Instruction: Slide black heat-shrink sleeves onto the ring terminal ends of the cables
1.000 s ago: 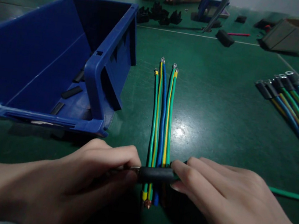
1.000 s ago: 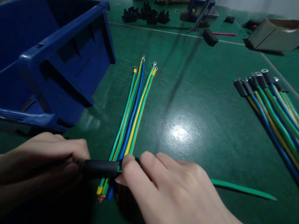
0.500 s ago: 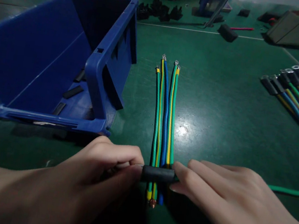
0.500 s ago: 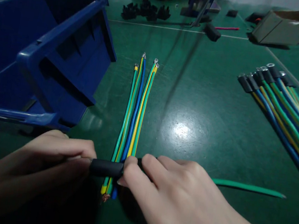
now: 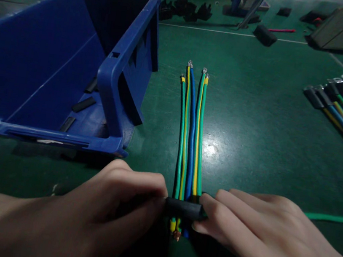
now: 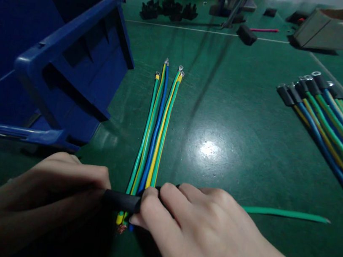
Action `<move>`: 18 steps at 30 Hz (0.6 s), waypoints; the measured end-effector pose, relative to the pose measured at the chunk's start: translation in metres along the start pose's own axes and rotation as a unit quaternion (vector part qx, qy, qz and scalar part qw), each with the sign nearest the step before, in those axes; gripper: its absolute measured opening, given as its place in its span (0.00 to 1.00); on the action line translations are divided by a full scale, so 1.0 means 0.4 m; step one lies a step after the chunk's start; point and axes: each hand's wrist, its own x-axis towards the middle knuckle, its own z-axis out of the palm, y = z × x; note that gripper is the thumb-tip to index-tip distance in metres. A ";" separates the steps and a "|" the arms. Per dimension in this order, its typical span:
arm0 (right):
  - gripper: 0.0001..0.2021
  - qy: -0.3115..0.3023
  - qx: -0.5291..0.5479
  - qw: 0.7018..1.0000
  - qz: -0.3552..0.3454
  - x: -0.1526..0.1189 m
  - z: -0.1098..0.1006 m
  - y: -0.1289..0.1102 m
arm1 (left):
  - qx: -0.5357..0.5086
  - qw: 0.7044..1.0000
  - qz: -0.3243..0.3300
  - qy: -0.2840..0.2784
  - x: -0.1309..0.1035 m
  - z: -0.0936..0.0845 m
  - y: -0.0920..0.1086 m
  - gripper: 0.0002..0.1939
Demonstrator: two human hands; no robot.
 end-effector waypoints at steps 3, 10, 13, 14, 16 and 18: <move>0.17 -0.001 0.002 1.000 -0.004 -0.003 0.003 0.000 | 0.012 1.000 0.011 -0.008 -0.006 -0.003 -0.010 0.22; 0.16 -0.020 0.007 1.000 -0.006 -0.012 0.012 0.004 | 0.023 0.998 0.003 -0.066 -0.025 -0.001 0.000 0.23; 0.16 -0.022 0.012 1.000 -0.004 -0.011 0.011 0.002 | 0.062 0.997 0.021 -0.039 -0.020 -0.006 0.035 0.25; 0.16 -0.022 0.015 1.000 -0.006 -0.012 0.008 0.001 | 0.075 0.996 0.027 -0.030 -0.019 -0.009 0.044 0.24; 0.15 -0.020 0.016 1.000 -0.007 -0.020 -0.003 -0.001 | 0.090 0.995 0.034 -0.023 -0.020 -0.017 0.053 0.22; 0.15 -0.016 0.000 1.000 -0.009 -0.030 -0.019 -0.001 | 0.096 0.994 0.042 -0.023 -0.024 -0.021 0.049 0.21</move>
